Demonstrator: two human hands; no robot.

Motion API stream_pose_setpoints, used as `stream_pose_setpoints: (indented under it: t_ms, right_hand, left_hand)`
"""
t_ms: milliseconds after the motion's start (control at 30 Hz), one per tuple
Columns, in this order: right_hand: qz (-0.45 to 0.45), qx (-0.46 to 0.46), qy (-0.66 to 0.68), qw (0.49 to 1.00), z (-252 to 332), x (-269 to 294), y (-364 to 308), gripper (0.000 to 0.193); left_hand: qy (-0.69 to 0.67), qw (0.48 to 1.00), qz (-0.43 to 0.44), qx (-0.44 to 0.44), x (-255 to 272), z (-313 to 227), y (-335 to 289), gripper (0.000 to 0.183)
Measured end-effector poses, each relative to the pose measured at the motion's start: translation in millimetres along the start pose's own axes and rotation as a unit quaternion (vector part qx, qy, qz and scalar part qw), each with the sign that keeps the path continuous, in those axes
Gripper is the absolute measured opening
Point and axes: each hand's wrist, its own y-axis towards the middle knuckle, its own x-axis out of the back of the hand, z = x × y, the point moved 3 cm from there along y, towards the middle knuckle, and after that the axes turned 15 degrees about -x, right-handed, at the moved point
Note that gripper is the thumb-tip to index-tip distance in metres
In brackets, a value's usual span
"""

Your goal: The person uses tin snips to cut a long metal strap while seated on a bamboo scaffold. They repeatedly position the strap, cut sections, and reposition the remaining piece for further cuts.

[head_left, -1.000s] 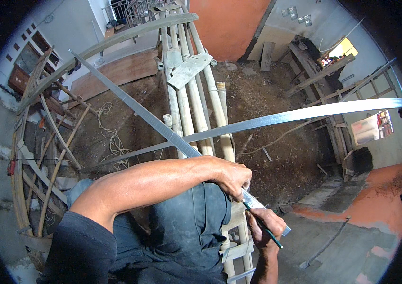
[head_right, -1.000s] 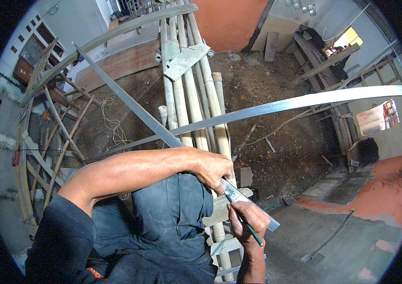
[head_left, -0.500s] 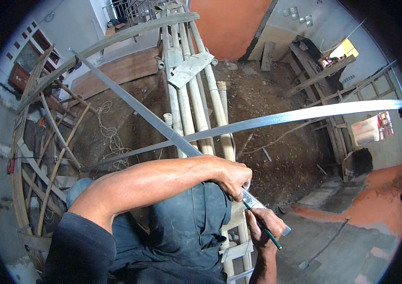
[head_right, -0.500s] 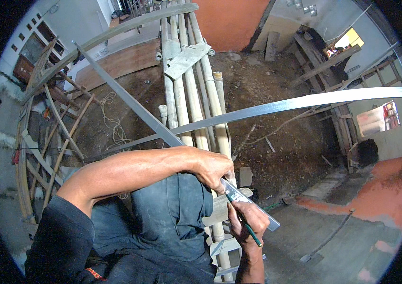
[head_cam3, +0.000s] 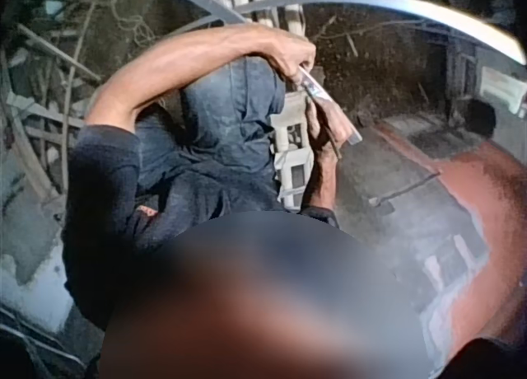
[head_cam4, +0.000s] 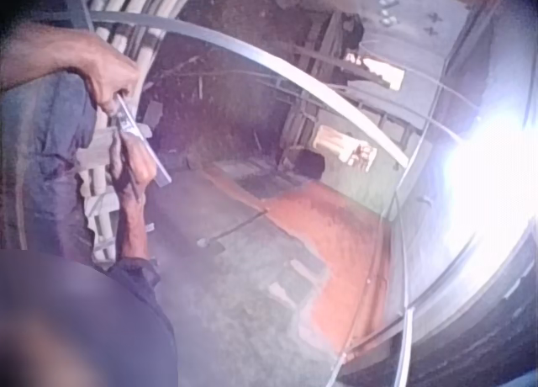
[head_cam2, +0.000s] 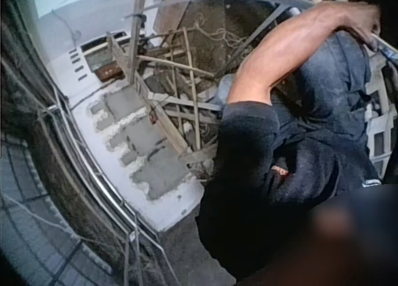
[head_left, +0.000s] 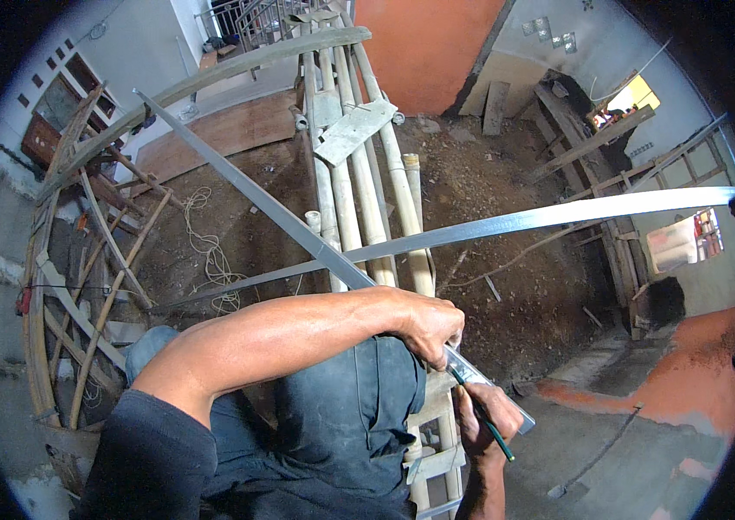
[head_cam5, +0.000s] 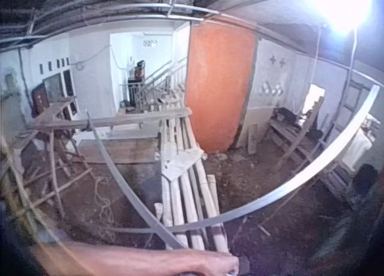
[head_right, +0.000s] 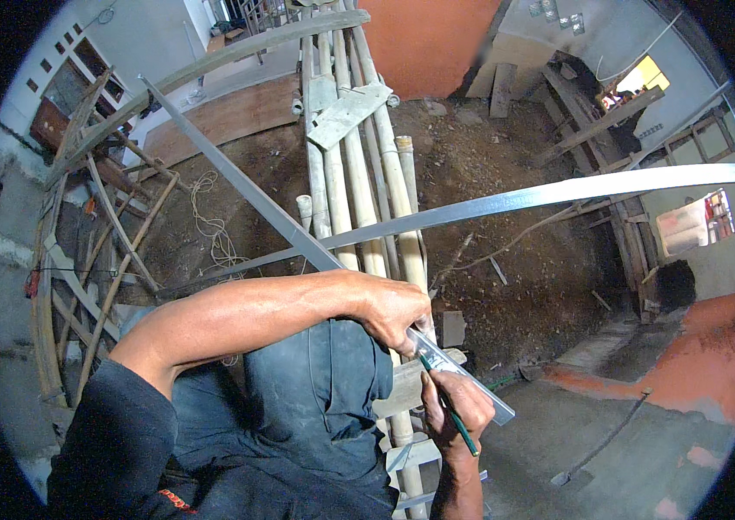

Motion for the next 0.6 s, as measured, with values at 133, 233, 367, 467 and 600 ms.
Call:
stream_pose_setpoints:
  t_ms: [133,233,367,467,600]
  right_hand:
    - [0.005,-0.002,0.006,1.000,-2,-1,-1,0.011]
    - [-0.011,-0.011,0.004,1.000,-9,1,-5,0.011]
    - [0.012,-0.009,-0.003,1.000,-10,-2,-8,0.010]
    - [0.059,-0.121,0.019,0.991,-13,5,-6,0.028]
    - [0.201,-0.067,-0.116,0.970,-29,5,4,0.025]
  left_hand:
    - [0.028,0.999,0.012,0.017,1,1,0,0.031]
    - [0.043,0.999,0.028,0.011,-1,7,2,0.030]
    - [0.047,0.993,0.027,-0.109,-4,14,7,0.036]
    - [0.123,0.981,0.017,-0.148,-4,21,16,0.037]
    - [0.073,0.997,0.022,-0.028,-6,39,20,0.034]
